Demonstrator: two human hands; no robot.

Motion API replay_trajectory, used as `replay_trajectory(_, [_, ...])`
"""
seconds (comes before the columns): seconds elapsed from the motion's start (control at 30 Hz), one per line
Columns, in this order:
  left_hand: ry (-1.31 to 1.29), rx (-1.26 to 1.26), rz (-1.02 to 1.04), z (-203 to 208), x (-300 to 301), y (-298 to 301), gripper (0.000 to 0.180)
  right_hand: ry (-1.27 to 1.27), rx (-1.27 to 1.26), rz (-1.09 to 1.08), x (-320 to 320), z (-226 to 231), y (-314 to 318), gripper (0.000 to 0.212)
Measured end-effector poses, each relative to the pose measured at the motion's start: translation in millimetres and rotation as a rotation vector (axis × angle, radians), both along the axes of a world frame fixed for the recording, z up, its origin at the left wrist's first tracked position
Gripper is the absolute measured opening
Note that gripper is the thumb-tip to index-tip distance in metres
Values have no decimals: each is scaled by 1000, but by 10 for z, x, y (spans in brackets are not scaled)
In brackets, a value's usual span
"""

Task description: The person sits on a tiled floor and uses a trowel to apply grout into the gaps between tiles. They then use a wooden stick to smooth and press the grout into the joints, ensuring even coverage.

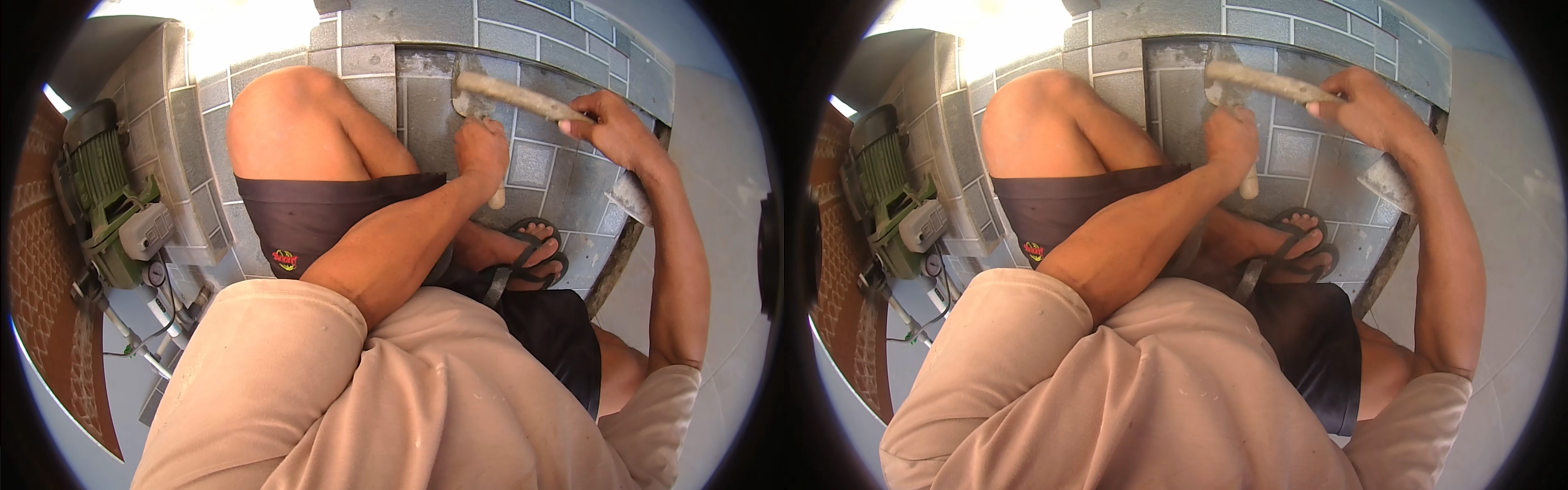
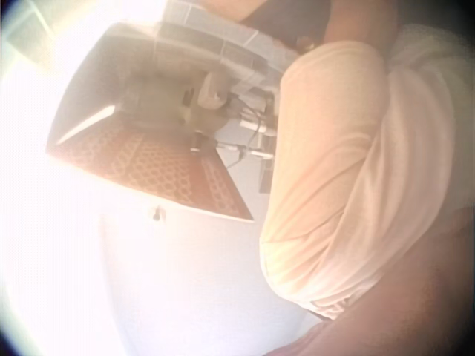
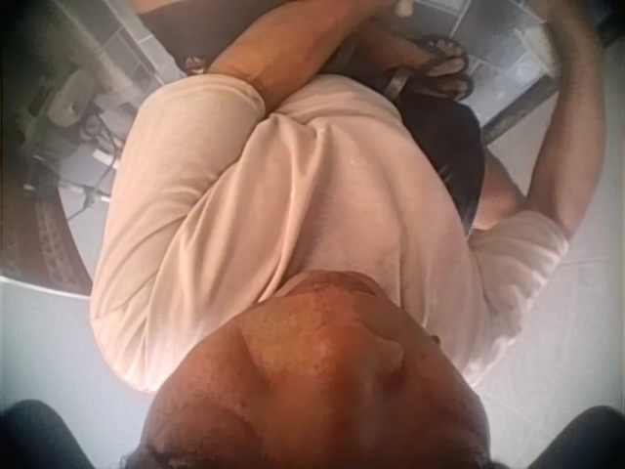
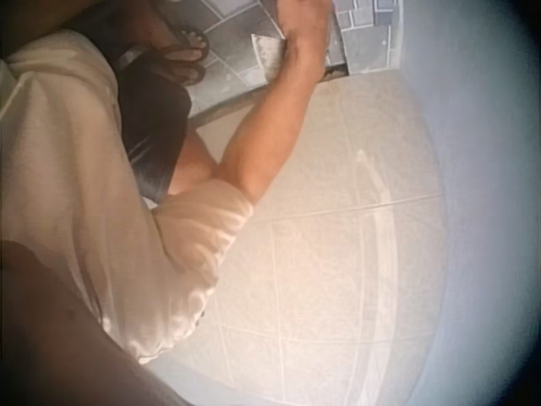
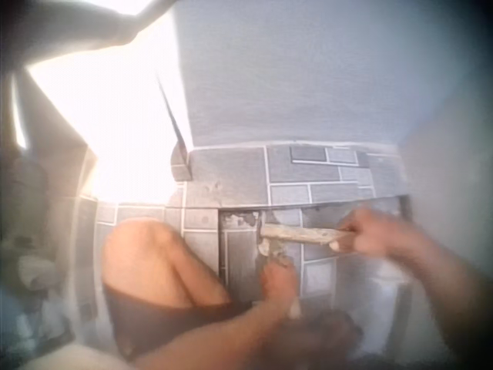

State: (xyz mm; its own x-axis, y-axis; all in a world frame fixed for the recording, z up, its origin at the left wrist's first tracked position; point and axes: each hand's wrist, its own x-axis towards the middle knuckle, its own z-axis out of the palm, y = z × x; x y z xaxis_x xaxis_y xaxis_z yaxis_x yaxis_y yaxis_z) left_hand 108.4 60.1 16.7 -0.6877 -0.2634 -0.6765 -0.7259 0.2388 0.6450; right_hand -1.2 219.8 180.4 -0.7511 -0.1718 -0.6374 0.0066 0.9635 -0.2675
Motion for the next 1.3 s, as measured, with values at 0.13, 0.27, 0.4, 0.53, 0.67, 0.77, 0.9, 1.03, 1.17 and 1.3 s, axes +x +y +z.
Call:
replay_trajectory(0.13, [9,-29,-17,84,-16,-7,39,-83,30,41,-45,61,27,48])
replay_trajectory(0.27, [48,-77,-44,103,-8,-13,38,-54,33,31,3,79,60,47])
replay_trajectory(0.4, [-17,11,7,28,-9,-1,38,-132,36,86,-22,142,42,46])
replay_trajectory(0.53, [-25,36,20,21,1,8,38,61,45,-20,14,77,61,45])
replay_trajectory(0.67, [7,12,0,-11,7,-5,38,-168,-42,-6,-25,147,14,44])
replay_trajectory(0.77, [-10,17,12,12,-3,11,38,-6,-37,-9,49,90,21,42])
replay_trajectory(0.9, [30,-59,-22,59,-10,-2,38,-63,-137,-25,46,2,25,41])
replay_trajectory(1.03, [29,-45,-2,32,-4,8,37,-2,-132,42,79,-29,-14,41])
replay_trajectory(1.17, [24,-93,-33,135,-6,6,37,-107,-77,16,76,34,-86,38])
replay_trajectory(1.3, [19,-12,-7,24,-1,-13,37,-135,-140,63,67,-28,-76,37])
